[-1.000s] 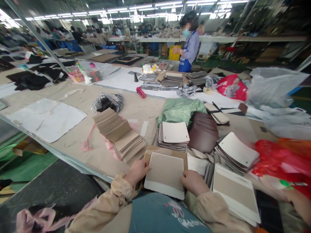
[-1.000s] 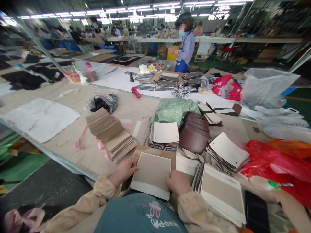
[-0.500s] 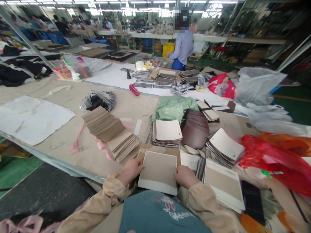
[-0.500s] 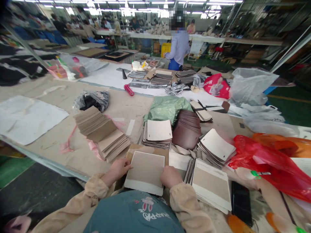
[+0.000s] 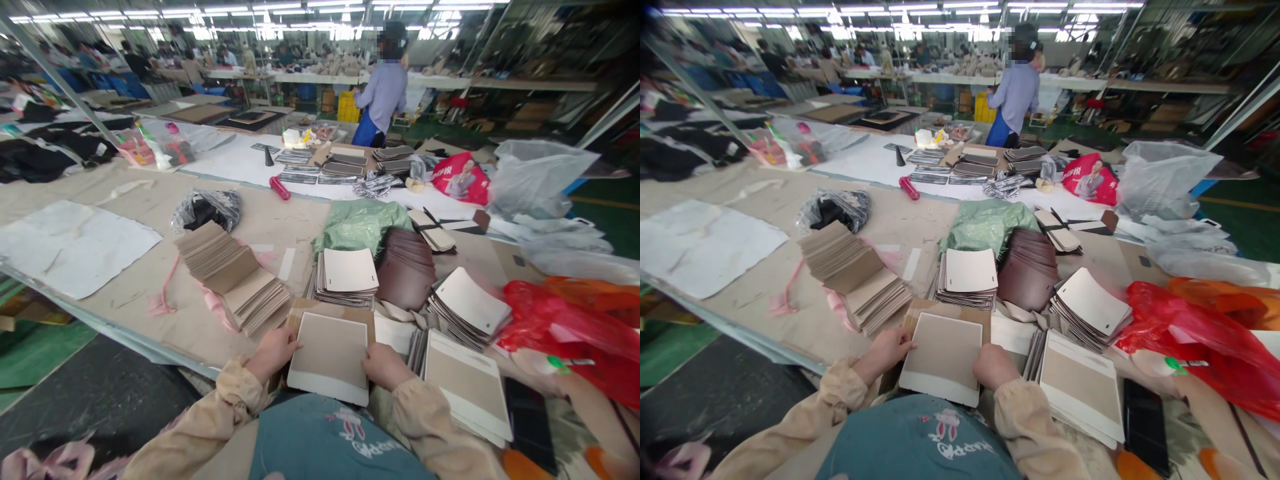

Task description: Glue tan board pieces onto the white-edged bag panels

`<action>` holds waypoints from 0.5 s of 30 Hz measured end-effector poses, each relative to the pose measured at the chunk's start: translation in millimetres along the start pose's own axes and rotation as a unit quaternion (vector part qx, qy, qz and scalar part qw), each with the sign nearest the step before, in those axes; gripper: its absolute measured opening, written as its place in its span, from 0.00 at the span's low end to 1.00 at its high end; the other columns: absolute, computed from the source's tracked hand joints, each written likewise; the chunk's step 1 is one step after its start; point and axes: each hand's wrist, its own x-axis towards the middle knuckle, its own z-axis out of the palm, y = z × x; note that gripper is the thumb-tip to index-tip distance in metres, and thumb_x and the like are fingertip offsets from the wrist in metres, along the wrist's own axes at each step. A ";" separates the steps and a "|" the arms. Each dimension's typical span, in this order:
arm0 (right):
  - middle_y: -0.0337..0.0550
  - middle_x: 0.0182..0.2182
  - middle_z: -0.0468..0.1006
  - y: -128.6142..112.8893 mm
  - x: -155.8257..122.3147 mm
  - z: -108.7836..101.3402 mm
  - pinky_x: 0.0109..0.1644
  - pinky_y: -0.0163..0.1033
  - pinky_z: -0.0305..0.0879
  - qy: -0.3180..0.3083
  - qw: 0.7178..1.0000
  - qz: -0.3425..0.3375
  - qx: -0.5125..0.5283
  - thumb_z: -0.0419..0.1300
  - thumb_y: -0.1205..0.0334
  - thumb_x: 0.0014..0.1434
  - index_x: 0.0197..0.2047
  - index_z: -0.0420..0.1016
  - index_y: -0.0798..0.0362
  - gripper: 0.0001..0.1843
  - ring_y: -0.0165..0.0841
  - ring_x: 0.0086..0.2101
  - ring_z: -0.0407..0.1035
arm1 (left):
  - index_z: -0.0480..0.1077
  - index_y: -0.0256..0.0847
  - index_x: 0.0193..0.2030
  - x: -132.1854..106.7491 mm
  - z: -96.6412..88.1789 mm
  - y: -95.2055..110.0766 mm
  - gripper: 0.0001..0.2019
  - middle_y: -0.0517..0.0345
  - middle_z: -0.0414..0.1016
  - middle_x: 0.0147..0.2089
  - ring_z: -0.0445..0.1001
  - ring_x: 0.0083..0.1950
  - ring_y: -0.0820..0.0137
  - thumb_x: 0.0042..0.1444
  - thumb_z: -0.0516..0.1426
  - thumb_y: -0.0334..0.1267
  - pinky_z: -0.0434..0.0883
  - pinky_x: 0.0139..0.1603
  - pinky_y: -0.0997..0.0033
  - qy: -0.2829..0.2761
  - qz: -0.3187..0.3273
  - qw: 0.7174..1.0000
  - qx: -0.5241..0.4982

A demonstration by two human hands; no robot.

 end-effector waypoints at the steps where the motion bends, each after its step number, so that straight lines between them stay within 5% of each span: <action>1: 0.60 0.38 0.80 -0.5 0.0 -0.2 0.39 0.36 0.63 0.000 1.000 0.002 0.001 0.54 0.67 0.53 0.39 0.80 0.60 0.15 0.42 0.41 0.74 | 0.71 0.40 0.30 -0.4 -0.8 0.8 0.10 0.58 0.76 0.29 0.73 0.34 0.68 0.54 0.58 0.45 0.57 0.31 0.73 -0.001 0.000 1.000 0.001; 15: 0.61 0.37 0.79 -11.7 -6.0 -7.5 0.37 0.39 0.66 -0.002 1.000 0.013 -0.012 0.54 0.72 0.51 0.38 0.80 0.61 0.15 0.44 0.39 0.75 | 0.71 0.40 0.30 -5.5 -5.4 6.3 0.09 0.57 0.75 0.31 0.73 0.36 0.67 0.55 0.58 0.44 0.59 0.34 0.72 -0.004 0.005 1.000 0.005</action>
